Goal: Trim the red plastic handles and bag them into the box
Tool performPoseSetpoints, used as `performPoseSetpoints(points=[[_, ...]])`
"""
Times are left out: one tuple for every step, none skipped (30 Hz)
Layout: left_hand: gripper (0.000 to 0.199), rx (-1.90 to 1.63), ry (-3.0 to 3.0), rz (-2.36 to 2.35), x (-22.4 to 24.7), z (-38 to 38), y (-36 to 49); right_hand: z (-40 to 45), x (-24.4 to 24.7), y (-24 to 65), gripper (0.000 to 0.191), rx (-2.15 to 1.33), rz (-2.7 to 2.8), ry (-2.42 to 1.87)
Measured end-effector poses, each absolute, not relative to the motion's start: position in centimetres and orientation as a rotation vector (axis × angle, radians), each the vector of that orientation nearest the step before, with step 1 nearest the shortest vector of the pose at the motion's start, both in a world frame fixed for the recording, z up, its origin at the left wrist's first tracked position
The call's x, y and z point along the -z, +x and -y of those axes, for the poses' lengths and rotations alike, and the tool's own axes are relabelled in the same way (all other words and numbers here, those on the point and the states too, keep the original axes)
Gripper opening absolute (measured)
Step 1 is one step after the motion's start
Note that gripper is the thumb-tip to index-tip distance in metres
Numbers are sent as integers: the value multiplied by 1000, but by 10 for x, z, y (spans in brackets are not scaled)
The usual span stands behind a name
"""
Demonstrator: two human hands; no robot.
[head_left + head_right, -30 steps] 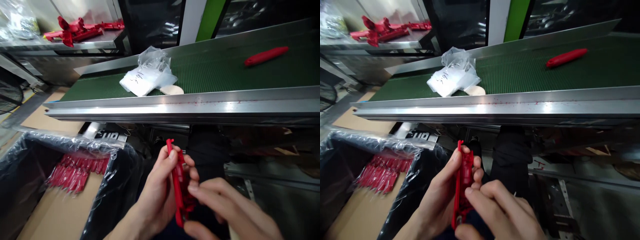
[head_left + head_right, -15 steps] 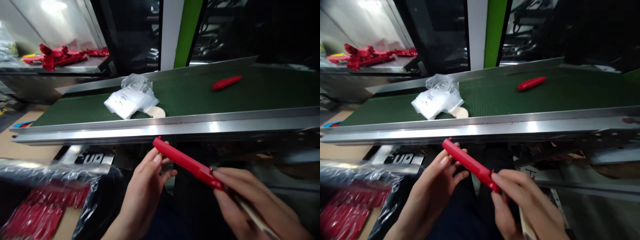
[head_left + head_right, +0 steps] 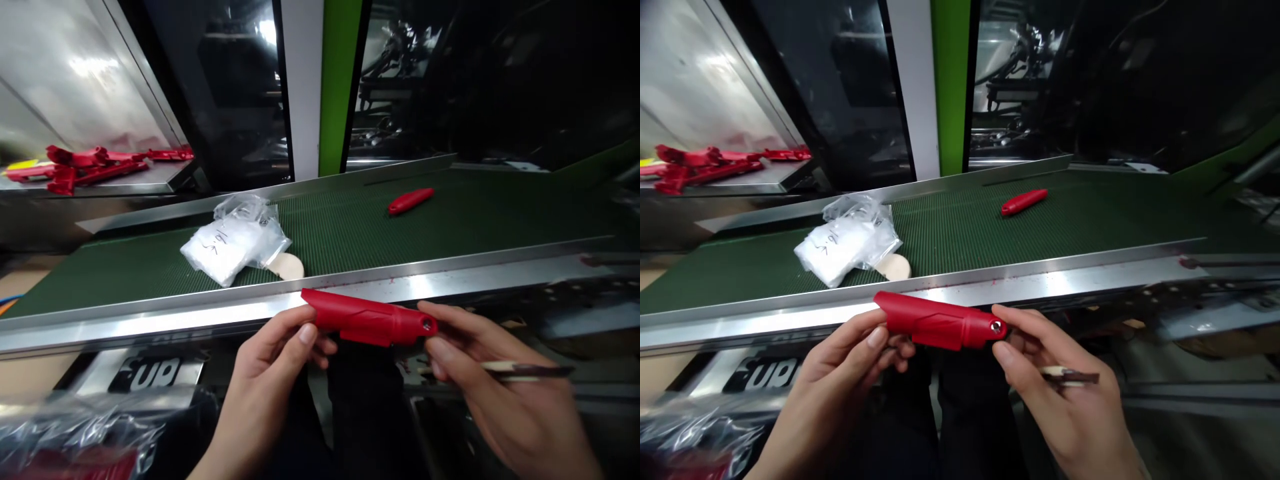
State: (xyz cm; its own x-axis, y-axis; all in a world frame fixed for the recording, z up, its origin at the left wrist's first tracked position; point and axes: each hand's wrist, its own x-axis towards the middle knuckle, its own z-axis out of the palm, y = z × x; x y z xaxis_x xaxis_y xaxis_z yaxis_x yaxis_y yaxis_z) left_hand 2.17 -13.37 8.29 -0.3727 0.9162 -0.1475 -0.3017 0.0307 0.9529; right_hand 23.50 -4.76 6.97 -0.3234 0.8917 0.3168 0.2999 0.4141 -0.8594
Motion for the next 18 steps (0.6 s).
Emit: performPoseSetpoints(points=[[22,-1545,727,-1301,-83,132,20,44,-69,236,32,-910,1813,-1039],[21,-1540,750,-1299,-84,129,18,40,-69,236,33,-927,1789,-1052],[21,-1535,764,-1302,-85,127,17,37,-69,235,33,-958,1760,-1061],[20,-1531,774,-1306,-86,125,16,34,-69,235,32,-1002,1728,-1060],[19,-1525,783,-1311,-88,122,15,31,-69,235,32,-1055,1703,-1057],[19,-1521,789,-1316,-90,120,15,28,-69,234,32,-1102,1685,-1054],[18,-1521,792,-1318,-92,117,14,25,-69,233,32,-1136,1673,-1055],[18,-1522,787,-1319,-94,115,14,22,-70,232,32,-1154,1664,-1055],[19,-1526,782,-1316,-96,112,14,18,-71,231,31,-1162,1659,-1055],[19,-1529,775,-1311,-98,110,14,16,-72,230,31,-1162,1656,-1054],[19,-1532,763,-1313,-99,108,14,13,-74,228,30,-1160,1657,-1051],[19,-1538,751,-1320,-100,106,14,10,-77,227,29,-1152,1661,-1041],[20,-1538,746,-1328,-100,103,13,8,-79,224,28,-1149,1670,-1027],[20,-1539,747,-1346,-101,101,12,6,-83,222,26,-1145,1683,-1012],[21,-1532,758,-1370,-102,99,11,5,-87,220,25,-1137,1700,-995],[22,-1518,778,-1398,-102,97,9,4,-91,217,23,-1124,1717,-980],[23,-1501,806,-1421,-102,95,6,4,-95,215,22,-1102,1736,-970],[24,-1481,835,-1436,-102,92,4,3,-99,213,20,-1074,1755,-965]])
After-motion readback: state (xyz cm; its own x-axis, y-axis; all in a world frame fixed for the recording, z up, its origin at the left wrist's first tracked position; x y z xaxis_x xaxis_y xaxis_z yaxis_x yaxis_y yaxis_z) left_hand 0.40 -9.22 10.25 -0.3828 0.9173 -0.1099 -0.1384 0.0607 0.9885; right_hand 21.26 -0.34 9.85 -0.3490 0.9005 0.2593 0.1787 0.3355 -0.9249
